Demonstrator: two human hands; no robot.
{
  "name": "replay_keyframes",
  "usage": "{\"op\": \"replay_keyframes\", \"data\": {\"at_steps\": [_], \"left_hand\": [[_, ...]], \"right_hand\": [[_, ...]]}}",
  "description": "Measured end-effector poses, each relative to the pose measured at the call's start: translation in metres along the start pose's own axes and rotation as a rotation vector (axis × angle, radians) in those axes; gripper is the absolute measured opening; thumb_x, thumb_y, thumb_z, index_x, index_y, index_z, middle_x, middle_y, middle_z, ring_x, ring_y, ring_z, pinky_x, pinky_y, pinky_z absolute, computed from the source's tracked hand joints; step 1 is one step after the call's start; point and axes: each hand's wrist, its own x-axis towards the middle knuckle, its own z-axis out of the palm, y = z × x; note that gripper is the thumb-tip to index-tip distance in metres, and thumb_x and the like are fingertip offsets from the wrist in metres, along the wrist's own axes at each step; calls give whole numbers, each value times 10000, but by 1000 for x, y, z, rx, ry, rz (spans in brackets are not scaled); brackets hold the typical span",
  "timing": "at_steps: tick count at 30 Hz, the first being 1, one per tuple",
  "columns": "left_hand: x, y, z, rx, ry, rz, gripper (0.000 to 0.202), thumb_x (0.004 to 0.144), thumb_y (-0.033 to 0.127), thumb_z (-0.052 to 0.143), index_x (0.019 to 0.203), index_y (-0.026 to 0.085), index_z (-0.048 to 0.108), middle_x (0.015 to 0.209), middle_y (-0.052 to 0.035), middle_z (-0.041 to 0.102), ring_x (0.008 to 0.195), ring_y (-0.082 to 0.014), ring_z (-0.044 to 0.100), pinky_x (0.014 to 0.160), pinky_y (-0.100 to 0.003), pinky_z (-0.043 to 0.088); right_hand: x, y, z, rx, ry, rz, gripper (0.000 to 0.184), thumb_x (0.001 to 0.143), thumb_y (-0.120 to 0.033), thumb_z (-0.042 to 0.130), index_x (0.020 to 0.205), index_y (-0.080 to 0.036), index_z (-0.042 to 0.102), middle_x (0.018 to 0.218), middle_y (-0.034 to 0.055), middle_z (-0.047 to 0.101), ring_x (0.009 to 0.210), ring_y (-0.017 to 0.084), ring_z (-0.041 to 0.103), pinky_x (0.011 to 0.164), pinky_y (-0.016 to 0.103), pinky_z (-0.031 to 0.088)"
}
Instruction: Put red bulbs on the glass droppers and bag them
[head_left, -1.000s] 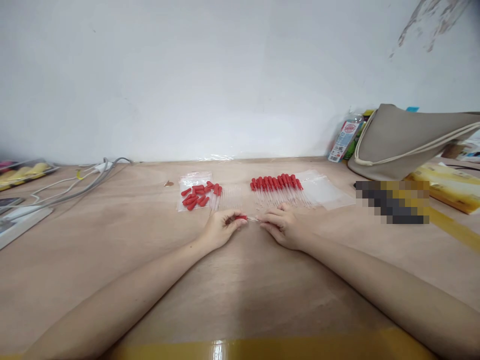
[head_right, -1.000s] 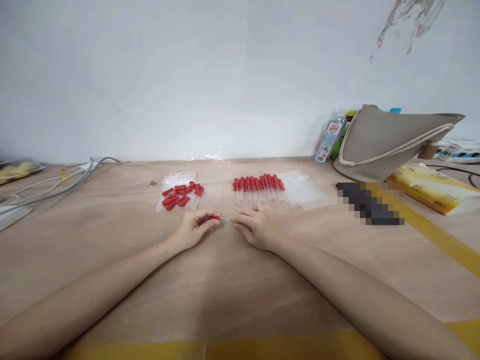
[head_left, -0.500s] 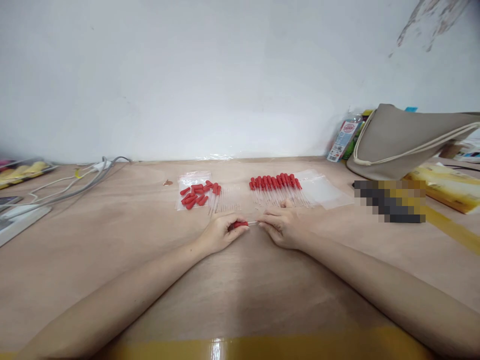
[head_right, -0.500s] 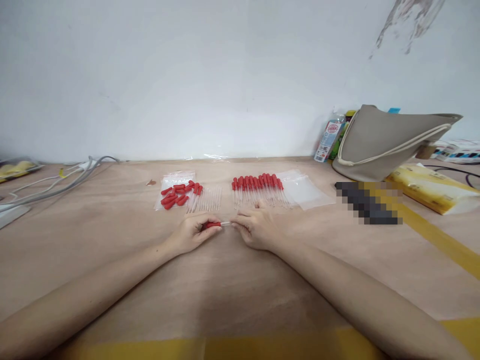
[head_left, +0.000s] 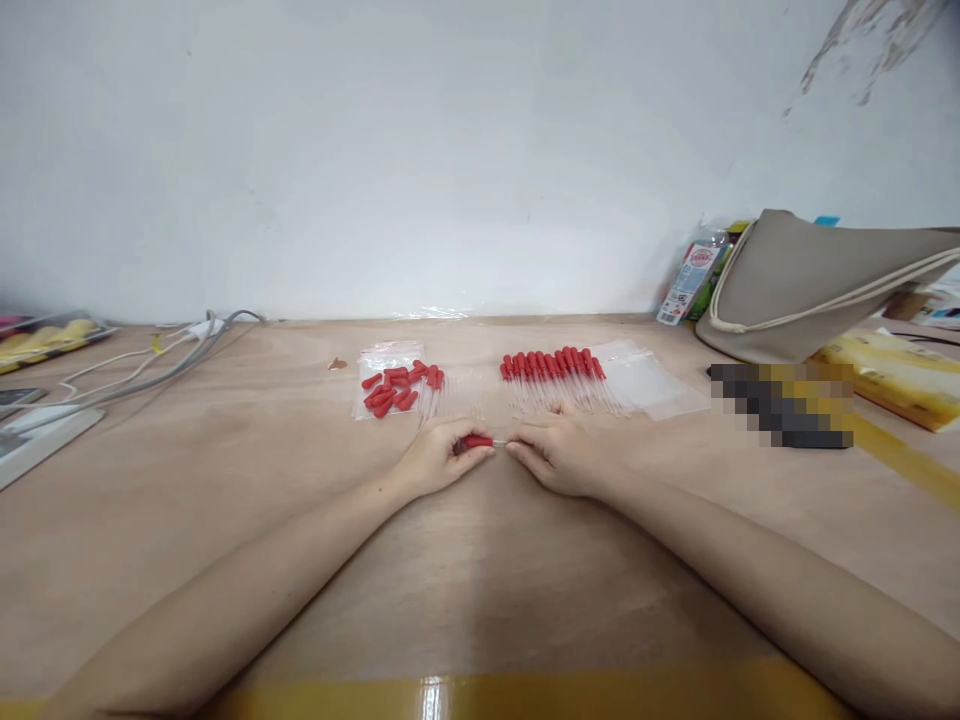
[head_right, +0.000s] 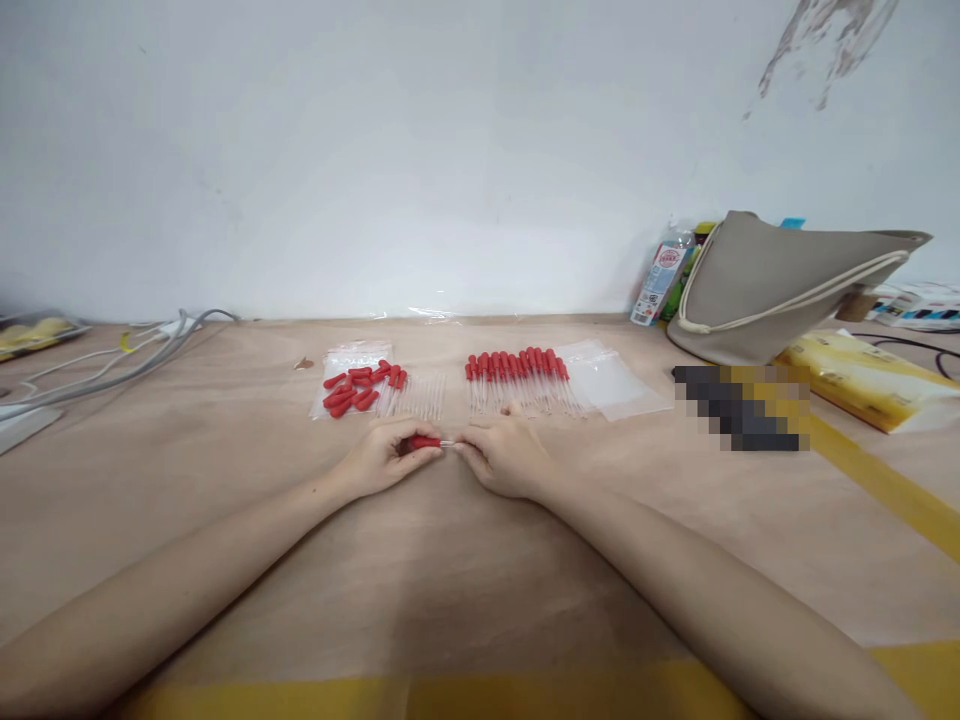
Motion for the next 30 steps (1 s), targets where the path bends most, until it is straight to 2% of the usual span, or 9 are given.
{"op": "replay_keyframes", "data": {"at_steps": [3,5,10,15,19,23,27,30], "left_hand": [[-1,-5,-1,25,58,-40,322,774,308,576,1064,170,544,816,-21,574,604,-96,491,591,-230,429],[-2,-8,-1,42,72,-71,397,757,307,589,1119,173,495,847,-16,553,579,-84,466,591,-236,428],[-1,-8,1,78,-54,-81,159,805,283,517,890,174,596,725,0,537,607,-99,486,585,-229,403],[1,-6,1,88,-77,-89,148,810,272,505,866,178,605,686,5,531,607,-103,486,575,-224,387],[0,-7,1,79,-78,-97,152,808,275,507,866,176,607,692,3,535,612,-105,486,574,-223,387],[-1,-8,1,70,-77,-94,155,810,275,506,875,177,606,688,5,532,611,-104,482,574,-222,387],[0,-9,1,73,-83,-92,154,811,278,506,876,177,604,690,5,533,615,-106,483,578,-225,387],[0,-8,1,77,-82,-88,153,816,280,500,870,181,604,692,5,533,615,-106,484,579,-227,388]], "right_hand": [[0,3,-4,35,29,61,186,834,-261,476,818,-213,654,776,17,679,731,149,568,737,319,251],[-1,9,-5,82,66,190,188,817,-274,485,794,-219,664,730,3,681,671,141,571,734,316,277],[9,39,-12,105,249,632,297,779,-408,480,614,-201,614,603,-2,638,585,145,562,651,281,341],[26,73,-11,-50,269,871,275,737,-426,491,593,-212,589,647,13,639,678,199,575,706,329,337],[33,87,0,-106,192,910,294,734,-428,472,567,-211,578,626,23,627,708,226,573,763,384,309],[31,89,4,-143,140,893,327,730,-470,466,568,-205,568,632,32,621,705,237,571,775,410,291],[33,76,-1,-137,167,873,307,728,-485,478,650,-205,577,666,29,633,703,227,572,770,399,287],[43,52,-1,-101,134,764,301,759,-460,459,661,-208,589,668,23,643,704,210,576,788,393,272]]}}
